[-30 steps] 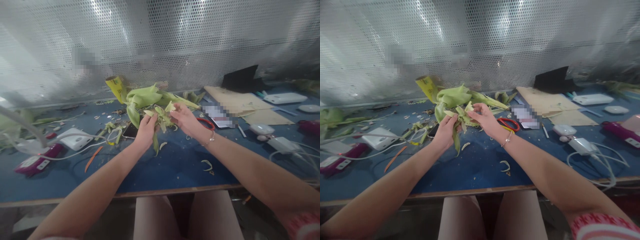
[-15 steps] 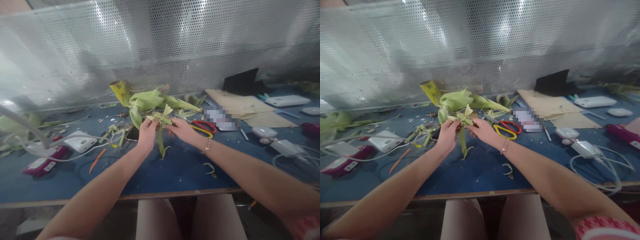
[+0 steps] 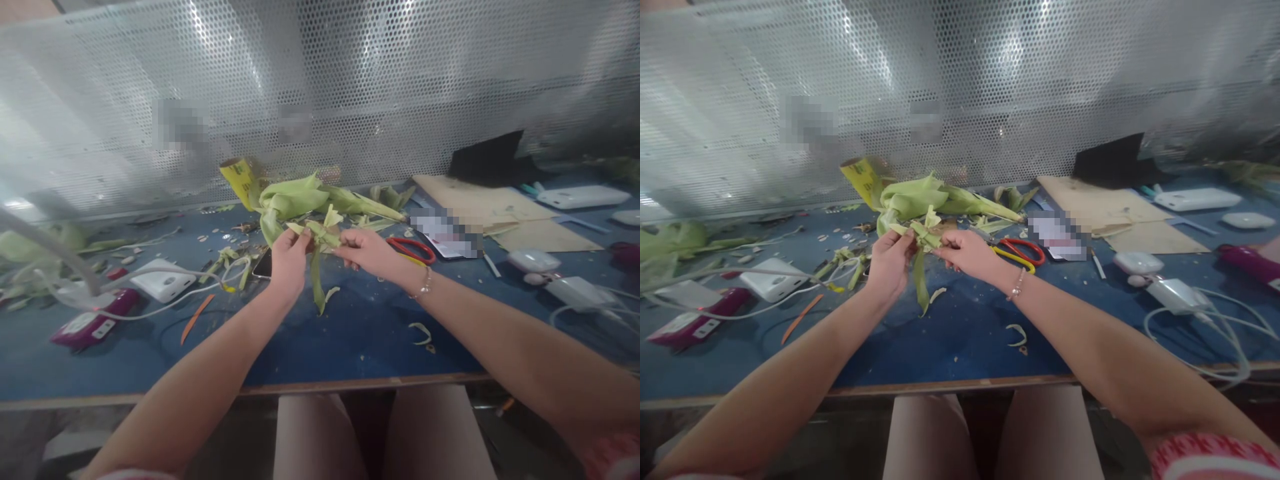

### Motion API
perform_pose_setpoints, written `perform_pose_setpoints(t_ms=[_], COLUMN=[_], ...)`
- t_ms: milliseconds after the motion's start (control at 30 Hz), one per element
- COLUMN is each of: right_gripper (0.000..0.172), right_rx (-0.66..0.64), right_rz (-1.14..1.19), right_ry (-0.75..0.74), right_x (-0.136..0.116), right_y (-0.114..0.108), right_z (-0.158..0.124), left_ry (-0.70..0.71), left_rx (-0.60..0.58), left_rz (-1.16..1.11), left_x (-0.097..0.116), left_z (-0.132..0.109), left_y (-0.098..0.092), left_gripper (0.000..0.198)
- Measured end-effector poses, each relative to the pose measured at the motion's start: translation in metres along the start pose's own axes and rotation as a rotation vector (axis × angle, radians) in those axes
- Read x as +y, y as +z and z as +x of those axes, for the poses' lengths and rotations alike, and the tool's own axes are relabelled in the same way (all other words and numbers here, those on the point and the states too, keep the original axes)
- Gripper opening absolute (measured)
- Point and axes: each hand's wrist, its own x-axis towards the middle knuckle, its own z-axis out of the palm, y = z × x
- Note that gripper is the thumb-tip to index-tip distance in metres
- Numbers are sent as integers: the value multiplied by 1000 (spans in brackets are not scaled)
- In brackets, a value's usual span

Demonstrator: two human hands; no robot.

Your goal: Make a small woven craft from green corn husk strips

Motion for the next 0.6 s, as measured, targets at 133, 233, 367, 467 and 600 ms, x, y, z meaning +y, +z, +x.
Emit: perform_pose_setpoints(t_ms=[133, 233, 367, 467, 600], right_gripper=[24, 26, 27, 27, 29], right_rx=[-32, -49, -79, -100, -141], right_rz=[-24, -39, -65, -70, -61], right_ry=[-26, -38, -38, -38, -43], right_x=[0, 0, 0, 0, 1], right_y=[-3, -6, -8, -9, -11], right_z=[0, -1, -1, -1, -2], left_ry=[-4, -11, -39, -61, -71], left_rx=[10, 10, 21, 65, 69], left_rz=[-10, -18, -29, -12, -21], left_x=[-1, -3, -6, -8, -11], left_z=[1, 1, 1, 1, 0], left_y=[-1, -2, -2, -2, -1], left_gripper=[13, 13, 15, 17, 19])
